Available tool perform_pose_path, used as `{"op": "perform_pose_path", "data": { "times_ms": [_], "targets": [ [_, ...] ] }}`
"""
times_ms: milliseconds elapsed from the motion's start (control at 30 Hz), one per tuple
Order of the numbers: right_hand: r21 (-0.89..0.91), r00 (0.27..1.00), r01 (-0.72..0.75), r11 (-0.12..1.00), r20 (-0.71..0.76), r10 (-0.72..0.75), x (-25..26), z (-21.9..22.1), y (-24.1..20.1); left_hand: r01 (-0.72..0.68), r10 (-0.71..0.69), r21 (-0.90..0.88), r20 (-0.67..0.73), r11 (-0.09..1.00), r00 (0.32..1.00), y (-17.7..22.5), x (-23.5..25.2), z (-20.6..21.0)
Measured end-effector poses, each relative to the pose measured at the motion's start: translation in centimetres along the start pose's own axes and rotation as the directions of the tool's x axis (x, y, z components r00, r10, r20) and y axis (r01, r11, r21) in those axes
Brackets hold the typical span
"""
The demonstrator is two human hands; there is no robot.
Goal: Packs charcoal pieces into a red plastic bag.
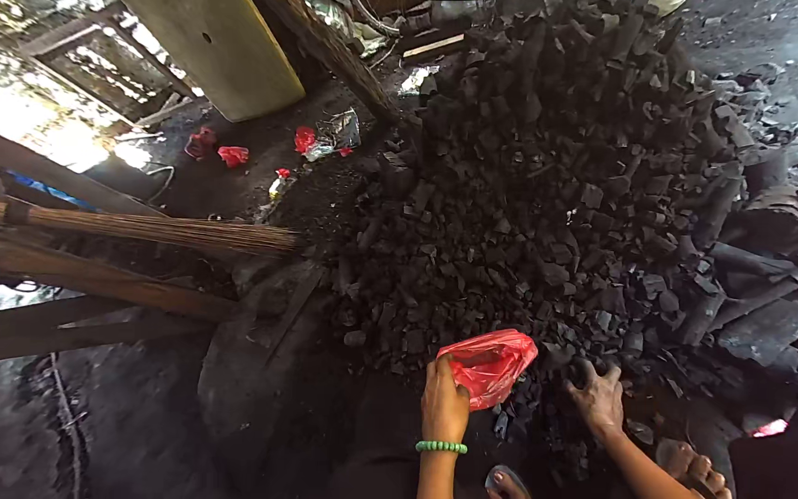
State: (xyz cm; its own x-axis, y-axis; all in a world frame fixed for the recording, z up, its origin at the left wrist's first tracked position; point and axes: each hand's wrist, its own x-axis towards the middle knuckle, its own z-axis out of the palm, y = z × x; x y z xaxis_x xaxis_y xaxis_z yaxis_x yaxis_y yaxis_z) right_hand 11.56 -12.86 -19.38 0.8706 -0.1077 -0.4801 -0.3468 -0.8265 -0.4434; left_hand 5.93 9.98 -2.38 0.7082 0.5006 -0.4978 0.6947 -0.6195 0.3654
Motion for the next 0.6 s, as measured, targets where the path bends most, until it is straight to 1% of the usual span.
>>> {"op": "perform_pose_path", "data": {
  "times_ms": [67, 133, 233, 300, 333, 367, 400, 433, 467, 500, 533, 567, 600],
  "targets": [
    [-0.027, 0.999, -0.024, 0.999, 0.043, 0.025, 0.6, -0.1, -0.9, -0.003, 0.003, 0.004, -0.029, 1.0, 1.0, 0.4, 0.1, 0.0],
    [-0.066, 0.995, -0.014, 0.998, 0.101, 0.021, 0.7, -0.3, -1.0, -0.002, 0.002, -0.002, -0.052, 1.0, 0.999, 0.8, 0.0, 0.0],
    [-0.165, 0.976, 0.055, 0.985, 0.216, -0.018, 0.5, -0.6, -0.7, -0.005, 0.002, -0.029, -0.091, 1.0, 0.996, 1.7, 0.0, 0.1],
    [-0.166, 0.963, 0.113, 0.98, 0.261, -0.067, 0.8, -0.8, 0.1, -0.006, 0.003, -0.031, -0.103, 1.0, 0.995, 2.1, 0.0, 0.2],
    [-0.101, 0.964, 0.121, 0.987, 0.25, -0.093, 1.3, -0.9, 0.7, -0.009, 0.007, -0.022, -0.102, 1.0, 0.995, 2.3, 0.1, 0.2],
    [0.031, 0.97, 0.099, 0.995, 0.221, -0.103, 1.7, -1.2, 1.3, -0.016, 0.015, -0.012, -0.098, 1.0, 0.995, 2.5, 0.1, 0.3],
    [0.248, 0.981, 0.047, 0.968, 0.171, -0.091, 2.0, -1.5, 1.5, -0.029, 0.028, -0.002, -0.092, 1.0, 0.995, 2.7, 0.1, 0.3],
    [0.489, 0.993, -0.003, 0.872, 0.105, -0.055, 2.0, -1.8, 1.4, -0.042, 0.042, 0.009, -0.078, 0.999, 0.996, 2.8, 0.1, 0.4],
    [0.707, 0.997, -0.041, 0.706, 0.076, -0.018, 1.8, -2.3, 0.5, -0.057, 0.058, 0.017, -0.059, 0.998, 0.997, 2.9, 0.1, 0.6],
    [0.862, 0.994, -0.091, 0.498, 0.109, -0.008, 1.4, -3.1, -0.8, -0.077, 0.078, 0.022, -0.035, 0.997, 0.996, 3.1, 0.1, 0.9],
    [0.945, 0.982, -0.162, 0.283, 0.182, -0.044, 0.8, -4.1, -2.2, -0.103, 0.103, 0.024, -0.006, 0.994, 0.995, 3.3, 0.1, 1.1],
    [0.965, 0.959, -0.243, 0.1, 0.254, -0.126, 0.0, -5.2, -3.7, -0.138, 0.138, 0.013, 0.023, 0.99, 0.99, 3.4, 0.2, 1.5],
    [0.952, 0.927, -0.305, -0.023, 0.292, -0.236, -0.6, -5.9, -4.9, -0.181, 0.181, -0.021, 0.048, 0.983, 0.982, 3.6, 0.2, 1.8]
  ]
}}
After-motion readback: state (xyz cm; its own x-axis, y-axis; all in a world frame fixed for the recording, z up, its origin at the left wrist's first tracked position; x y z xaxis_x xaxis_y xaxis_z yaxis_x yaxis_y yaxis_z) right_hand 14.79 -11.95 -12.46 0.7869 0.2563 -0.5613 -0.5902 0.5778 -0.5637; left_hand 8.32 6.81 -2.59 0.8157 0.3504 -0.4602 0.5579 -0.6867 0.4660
